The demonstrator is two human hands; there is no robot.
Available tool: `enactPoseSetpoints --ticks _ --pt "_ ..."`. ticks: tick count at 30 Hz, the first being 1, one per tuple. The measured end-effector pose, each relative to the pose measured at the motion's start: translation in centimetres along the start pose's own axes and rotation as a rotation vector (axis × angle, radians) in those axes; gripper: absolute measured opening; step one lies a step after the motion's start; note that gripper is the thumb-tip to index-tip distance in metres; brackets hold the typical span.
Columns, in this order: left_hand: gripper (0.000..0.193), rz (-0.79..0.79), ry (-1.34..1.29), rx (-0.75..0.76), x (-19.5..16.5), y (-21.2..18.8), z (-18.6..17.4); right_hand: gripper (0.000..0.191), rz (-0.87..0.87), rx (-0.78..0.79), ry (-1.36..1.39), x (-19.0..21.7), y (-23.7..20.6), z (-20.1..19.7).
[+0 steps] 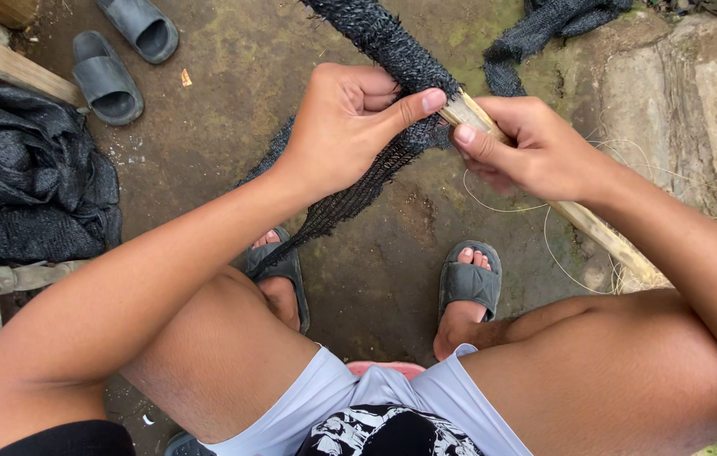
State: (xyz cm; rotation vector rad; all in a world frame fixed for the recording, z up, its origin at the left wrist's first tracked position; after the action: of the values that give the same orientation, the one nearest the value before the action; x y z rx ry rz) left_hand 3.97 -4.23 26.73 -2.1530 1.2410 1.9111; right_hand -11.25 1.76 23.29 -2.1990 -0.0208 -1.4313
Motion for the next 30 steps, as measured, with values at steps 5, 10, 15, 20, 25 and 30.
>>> enactPoseSetpoints --ticks 5,10,15,20,25,30 --pt "0.018 0.033 -0.337 0.127 -1.6 -0.4 1.2 0.036 0.045 -0.018 0.069 -0.2 -0.7 -0.1" --pt "0.019 0.063 -0.353 0.169 -2.6 -0.3 0.9 0.036 0.044 -0.056 0.167 0.8 -1.3 -0.3" --pt "0.018 0.057 -0.331 0.124 -3.3 -0.1 0.8 0.037 0.004 -0.118 0.192 2.1 -1.9 -0.4" --pt "0.017 0.081 -0.331 0.129 -4.3 0.1 0.7 0.039 -0.061 -0.137 0.192 3.7 -2.4 -0.6" --pt "0.015 0.081 -0.249 0.076 -4.9 -0.3 0.1 0.037 -0.032 -0.236 0.079 3.5 -2.0 -1.0" --pt "0.013 0.099 -0.191 0.044 -5.2 -0.4 -0.1 0.033 -0.067 -0.303 -0.052 3.8 -1.6 -1.2"
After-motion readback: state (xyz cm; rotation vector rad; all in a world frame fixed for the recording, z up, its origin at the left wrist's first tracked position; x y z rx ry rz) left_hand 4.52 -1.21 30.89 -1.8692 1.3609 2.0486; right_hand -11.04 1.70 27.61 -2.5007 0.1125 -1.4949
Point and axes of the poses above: each hand's wrist, its own y-axis towards the middle knuckle, its own z-axis out of the palm, x = y × z, the point moved 10 cm from there along y, towards the middle knuckle, and after that the axes turned 14 degrees about z, right-handed, at the moved point
